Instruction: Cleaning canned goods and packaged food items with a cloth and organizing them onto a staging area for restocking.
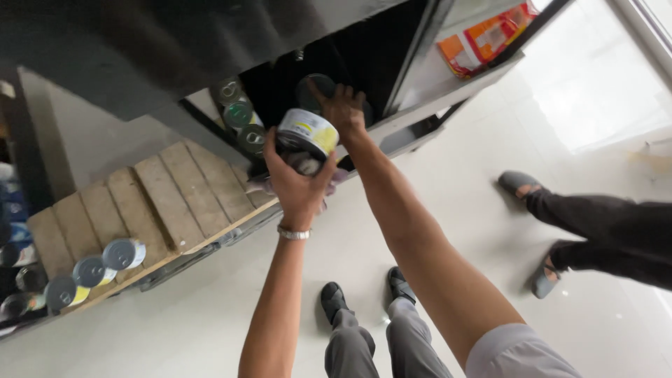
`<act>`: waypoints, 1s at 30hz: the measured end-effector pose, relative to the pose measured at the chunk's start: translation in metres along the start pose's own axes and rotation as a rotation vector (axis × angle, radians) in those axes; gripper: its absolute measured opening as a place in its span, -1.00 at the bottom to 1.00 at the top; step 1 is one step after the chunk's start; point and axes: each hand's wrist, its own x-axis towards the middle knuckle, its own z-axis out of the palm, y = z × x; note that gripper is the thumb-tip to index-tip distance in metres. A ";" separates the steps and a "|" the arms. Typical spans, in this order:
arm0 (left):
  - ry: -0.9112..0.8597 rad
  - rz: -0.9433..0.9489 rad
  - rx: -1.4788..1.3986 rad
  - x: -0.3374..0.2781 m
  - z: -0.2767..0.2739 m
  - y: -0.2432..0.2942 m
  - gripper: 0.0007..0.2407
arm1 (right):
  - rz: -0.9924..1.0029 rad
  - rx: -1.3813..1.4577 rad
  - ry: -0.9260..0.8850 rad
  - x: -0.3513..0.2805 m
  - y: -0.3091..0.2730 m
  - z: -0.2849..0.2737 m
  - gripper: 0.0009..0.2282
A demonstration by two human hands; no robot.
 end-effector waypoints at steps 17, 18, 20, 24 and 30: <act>-0.180 0.130 -0.150 -0.038 -0.126 0.005 -0.25 | -0.224 0.515 0.820 -0.106 -0.011 -0.080 -0.36; -0.176 0.133 -0.145 -0.039 -0.135 0.012 -0.25 | -0.228 0.521 0.823 -0.125 -0.017 -0.086 -0.36; -0.194 0.132 -0.073 -0.038 -0.152 0.028 -0.24 | -0.168 0.599 0.837 -0.163 -0.025 -0.100 -0.37; -0.204 0.060 -0.076 -0.070 -0.199 0.070 -0.25 | -0.269 0.849 0.896 -0.291 -0.050 -0.122 -0.42; -0.178 -0.050 0.065 -0.160 -0.294 0.165 -0.16 | -0.122 1.050 0.831 -0.476 -0.099 -0.132 -0.36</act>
